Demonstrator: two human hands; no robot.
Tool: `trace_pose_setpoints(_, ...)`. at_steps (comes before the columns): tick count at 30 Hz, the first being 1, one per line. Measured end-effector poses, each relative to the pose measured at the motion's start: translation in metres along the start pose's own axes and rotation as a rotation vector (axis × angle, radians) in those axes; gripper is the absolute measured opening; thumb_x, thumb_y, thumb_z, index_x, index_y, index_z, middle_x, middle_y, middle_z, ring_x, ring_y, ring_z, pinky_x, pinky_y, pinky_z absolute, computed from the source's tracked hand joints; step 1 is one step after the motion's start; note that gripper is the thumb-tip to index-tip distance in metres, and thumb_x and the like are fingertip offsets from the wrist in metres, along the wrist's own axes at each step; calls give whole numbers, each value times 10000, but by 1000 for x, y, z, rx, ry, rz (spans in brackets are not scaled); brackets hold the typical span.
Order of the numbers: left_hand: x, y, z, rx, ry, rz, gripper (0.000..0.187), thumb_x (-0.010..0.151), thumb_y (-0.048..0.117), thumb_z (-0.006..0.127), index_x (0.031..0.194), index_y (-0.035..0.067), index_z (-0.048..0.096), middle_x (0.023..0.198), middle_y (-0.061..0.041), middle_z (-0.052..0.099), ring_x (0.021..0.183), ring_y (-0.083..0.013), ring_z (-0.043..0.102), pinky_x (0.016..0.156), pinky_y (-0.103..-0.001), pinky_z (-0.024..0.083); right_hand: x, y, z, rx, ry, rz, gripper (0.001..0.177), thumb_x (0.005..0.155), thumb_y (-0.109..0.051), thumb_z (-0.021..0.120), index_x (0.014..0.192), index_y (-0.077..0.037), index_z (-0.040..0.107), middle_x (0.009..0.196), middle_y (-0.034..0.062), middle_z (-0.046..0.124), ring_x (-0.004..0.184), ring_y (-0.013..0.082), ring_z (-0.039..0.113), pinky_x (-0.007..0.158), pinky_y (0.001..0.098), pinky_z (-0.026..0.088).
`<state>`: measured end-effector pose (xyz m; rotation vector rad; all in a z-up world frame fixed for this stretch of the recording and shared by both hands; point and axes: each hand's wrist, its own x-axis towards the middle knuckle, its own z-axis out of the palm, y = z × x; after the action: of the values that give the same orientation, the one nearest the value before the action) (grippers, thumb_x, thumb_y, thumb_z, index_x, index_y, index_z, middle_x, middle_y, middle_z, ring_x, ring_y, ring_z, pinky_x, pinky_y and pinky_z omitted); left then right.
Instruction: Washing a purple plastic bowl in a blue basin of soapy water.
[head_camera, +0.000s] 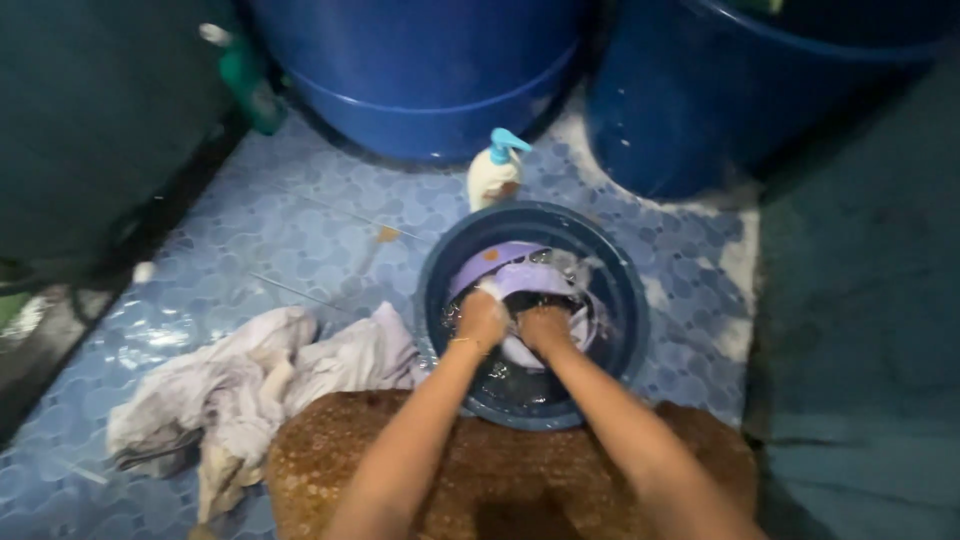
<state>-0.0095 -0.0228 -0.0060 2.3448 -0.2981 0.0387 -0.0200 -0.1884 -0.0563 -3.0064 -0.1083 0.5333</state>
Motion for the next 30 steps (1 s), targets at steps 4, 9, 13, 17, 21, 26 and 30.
trace_pose_setpoints(4, 23, -9, 12, 45, -87, -109, 569, 670, 160, 772, 1113, -126, 556, 932, -341, 675, 881, -508, 675, 799, -541, 545, 39, 65, 122, 834, 245, -162, 408, 1018, -335, 479, 1095, 2, 694, 1096, 272, 723, 1059, 413, 692, 924, 514, 516)
trace_pose_setpoints(9, 6, 0, -3, -51, -8, -165, 385, 830, 74, 590, 1202, -13, 644, 978, -323, 703, 994, -500, 671, 904, -538, 530, 35, -1, 54, 58, -40, -217, 341, 989, -287, 509, 1106, -65, 739, 1124, 250, 704, 1020, 442, 684, 894, 559, 517)
trace_pose_setpoints(13, 17, -16, -3, 71, -107, -111, 347, 790, 183, 705, 1048, -47, 668, 1040, -333, 679, 1040, -486, 657, 942, -503, 525, 36, 25, 67, 692, 379, -446, 375, 977, -266, 465, 1081, 17, 687, 1086, 267, 710, 1030, 404, 701, 923, 481, 569)
trace_pose_setpoints(17, 12, 49, -83, -23, -84, -248, 487, 815, 235, 683, 1248, 32, 589, 1072, -283, 713, 1046, -462, 679, 929, -505, 530, -30, -23, -40, 155, -6, 36, 398, 954, -385, 550, 1078, -43, 709, 1129, 231, 721, 1044, 388, 702, 918, 491, 544)
trace_pose_setpoints(21, -6, -21, 13, -315, 188, 102, 811, 783, 293, 849, 1375, -74, 433, 1071, -388, 654, 1058, -543, 620, 893, -550, 487, -14, -34, -22, 309, 181, -17, 347, 944, -287, 565, 1131, -19, 681, 1148, 266, 702, 1056, 419, 691, 918, 491, 549)
trace_pose_setpoints(26, 6, -19, -9, 50, -60, -129, 459, 850, 202, 676, 1239, -14, 562, 1050, -316, 700, 1034, -484, 670, 923, -531, 534, -10, 2, 0, 281, 310, -70, 423, 941, -287, 601, 1221, 30, 596, 1134, 298, 670, 1042, 439, 675, 904, 498, 542)
trace_pose_setpoints(30, 13, -24, -3, 184, -123, -50, 225, 847, 83, 577, 1023, -23, 668, 1017, -307, 711, 1031, -469, 689, 954, -529, 544, -1, -11, -20, 129, 177, 38, 376, 1008, -359, 589, 1074, -10, 713, 1144, 263, 712, 1078, 417, 691, 956, 489, 544)
